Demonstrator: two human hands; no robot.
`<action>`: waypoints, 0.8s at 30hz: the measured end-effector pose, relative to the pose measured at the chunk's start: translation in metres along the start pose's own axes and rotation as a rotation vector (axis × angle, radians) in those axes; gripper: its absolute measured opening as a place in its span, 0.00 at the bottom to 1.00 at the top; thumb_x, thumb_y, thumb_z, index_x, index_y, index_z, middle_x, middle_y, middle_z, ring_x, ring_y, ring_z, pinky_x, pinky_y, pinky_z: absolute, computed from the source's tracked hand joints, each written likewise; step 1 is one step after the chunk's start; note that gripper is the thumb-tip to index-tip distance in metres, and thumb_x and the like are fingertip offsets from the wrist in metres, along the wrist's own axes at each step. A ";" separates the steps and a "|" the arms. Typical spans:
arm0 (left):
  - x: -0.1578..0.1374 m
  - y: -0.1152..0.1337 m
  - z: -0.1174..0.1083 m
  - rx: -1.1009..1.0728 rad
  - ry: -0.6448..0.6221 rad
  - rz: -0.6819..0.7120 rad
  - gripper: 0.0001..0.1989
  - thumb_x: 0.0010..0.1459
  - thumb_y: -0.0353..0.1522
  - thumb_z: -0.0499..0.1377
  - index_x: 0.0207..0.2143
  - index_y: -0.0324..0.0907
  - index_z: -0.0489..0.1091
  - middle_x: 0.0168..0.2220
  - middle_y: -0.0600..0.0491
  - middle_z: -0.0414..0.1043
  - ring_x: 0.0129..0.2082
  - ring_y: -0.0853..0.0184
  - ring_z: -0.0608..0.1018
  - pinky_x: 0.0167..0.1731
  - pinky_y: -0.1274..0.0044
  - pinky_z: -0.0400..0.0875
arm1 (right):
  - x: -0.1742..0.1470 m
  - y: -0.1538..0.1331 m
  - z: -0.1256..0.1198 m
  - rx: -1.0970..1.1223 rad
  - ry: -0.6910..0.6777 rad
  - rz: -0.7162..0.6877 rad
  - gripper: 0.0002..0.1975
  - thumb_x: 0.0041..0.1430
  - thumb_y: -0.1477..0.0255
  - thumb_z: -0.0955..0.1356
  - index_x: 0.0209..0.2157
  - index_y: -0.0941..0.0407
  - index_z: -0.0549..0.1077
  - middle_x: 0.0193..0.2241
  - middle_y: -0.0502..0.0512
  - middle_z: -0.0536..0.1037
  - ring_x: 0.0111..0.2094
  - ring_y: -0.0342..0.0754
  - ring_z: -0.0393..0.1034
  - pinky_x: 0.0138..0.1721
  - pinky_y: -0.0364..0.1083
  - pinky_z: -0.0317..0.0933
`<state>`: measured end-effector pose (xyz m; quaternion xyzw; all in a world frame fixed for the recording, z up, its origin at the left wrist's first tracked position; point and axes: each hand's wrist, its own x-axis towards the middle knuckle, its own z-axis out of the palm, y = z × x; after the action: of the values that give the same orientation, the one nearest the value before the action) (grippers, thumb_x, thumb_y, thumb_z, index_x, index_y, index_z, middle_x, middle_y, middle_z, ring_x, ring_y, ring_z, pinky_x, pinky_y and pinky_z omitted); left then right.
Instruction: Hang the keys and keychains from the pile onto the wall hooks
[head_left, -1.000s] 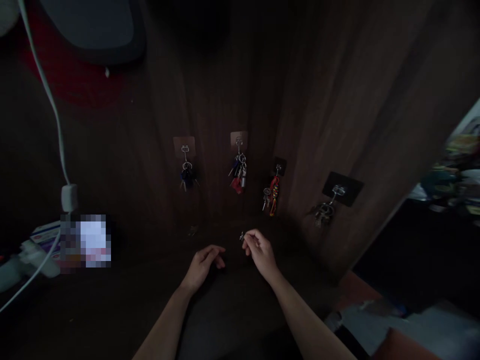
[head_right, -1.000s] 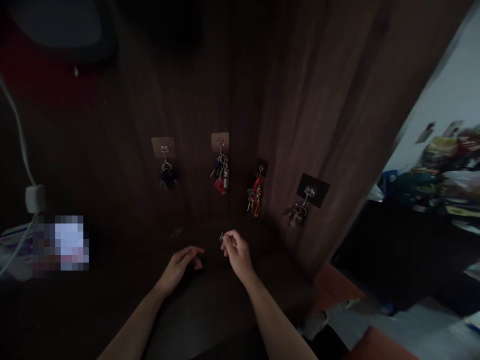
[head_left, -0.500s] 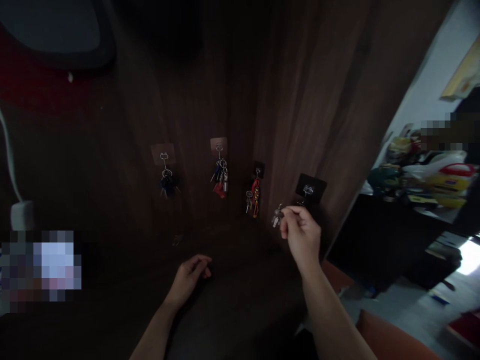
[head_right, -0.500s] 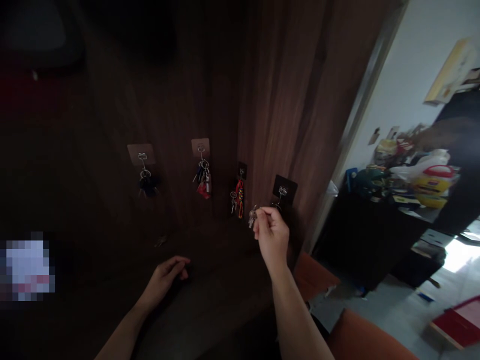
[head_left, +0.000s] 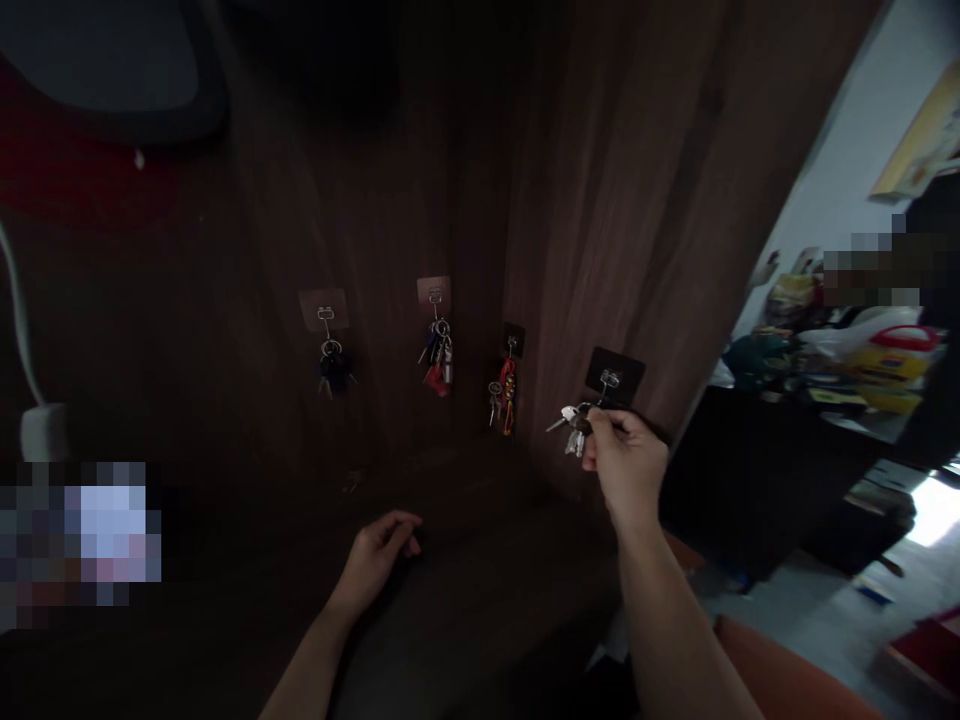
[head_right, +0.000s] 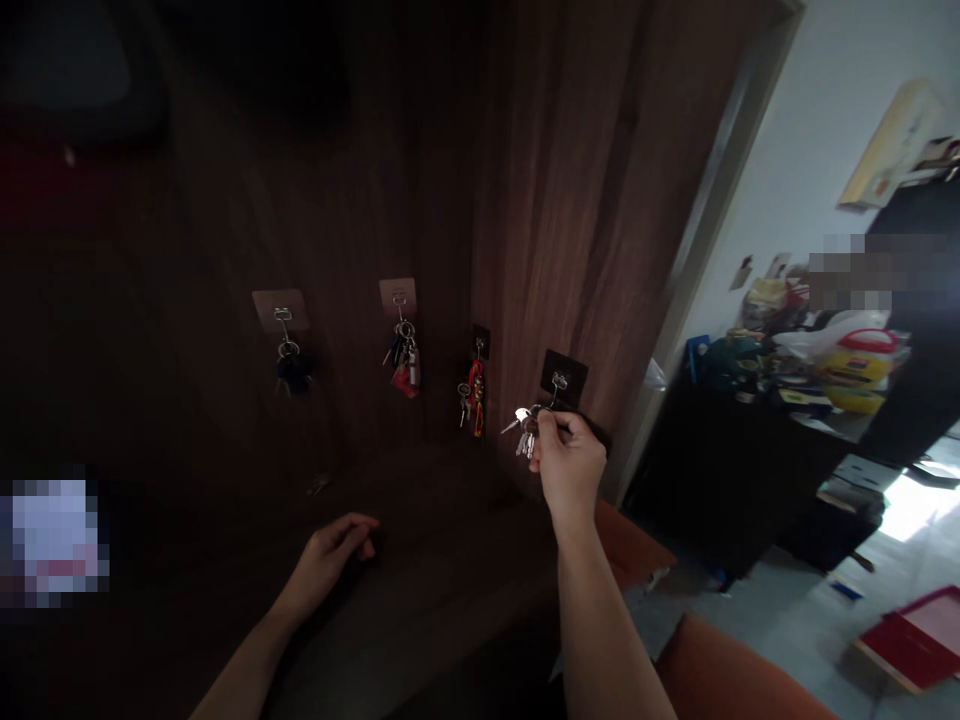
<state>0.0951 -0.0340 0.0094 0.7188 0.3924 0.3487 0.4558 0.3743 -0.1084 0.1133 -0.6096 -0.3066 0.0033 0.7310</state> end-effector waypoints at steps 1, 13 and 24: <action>0.000 0.000 0.000 0.001 0.001 0.001 0.18 0.54 0.45 0.52 0.34 0.41 0.72 0.22 0.56 0.71 0.25 0.68 0.72 0.30 0.77 0.66 | 0.000 -0.002 0.001 -0.022 0.008 0.023 0.14 0.48 0.60 0.67 0.27 0.58 0.69 0.10 0.44 0.66 0.10 0.41 0.61 0.11 0.40 0.57; 0.001 -0.001 -0.001 -0.001 0.001 0.000 0.18 0.54 0.44 0.52 0.34 0.41 0.72 0.22 0.55 0.72 0.25 0.68 0.72 0.30 0.78 0.66 | -0.021 0.014 -0.010 -0.187 0.034 -0.016 0.12 0.54 0.62 0.63 0.25 0.55 0.65 0.12 0.45 0.66 0.12 0.42 0.64 0.14 0.39 0.59; 0.002 -0.002 0.001 0.049 0.071 0.014 0.16 0.54 0.42 0.53 0.33 0.41 0.73 0.22 0.56 0.73 0.25 0.68 0.74 0.30 0.78 0.68 | -0.068 0.050 0.034 -0.383 -0.539 -0.094 0.13 0.58 0.61 0.59 0.26 0.54 0.66 0.14 0.45 0.65 0.16 0.40 0.64 0.17 0.37 0.54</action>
<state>0.0965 -0.0325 0.0078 0.7196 0.4117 0.3675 0.4215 0.3225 -0.0914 0.0411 -0.6982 -0.5118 0.0733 0.4952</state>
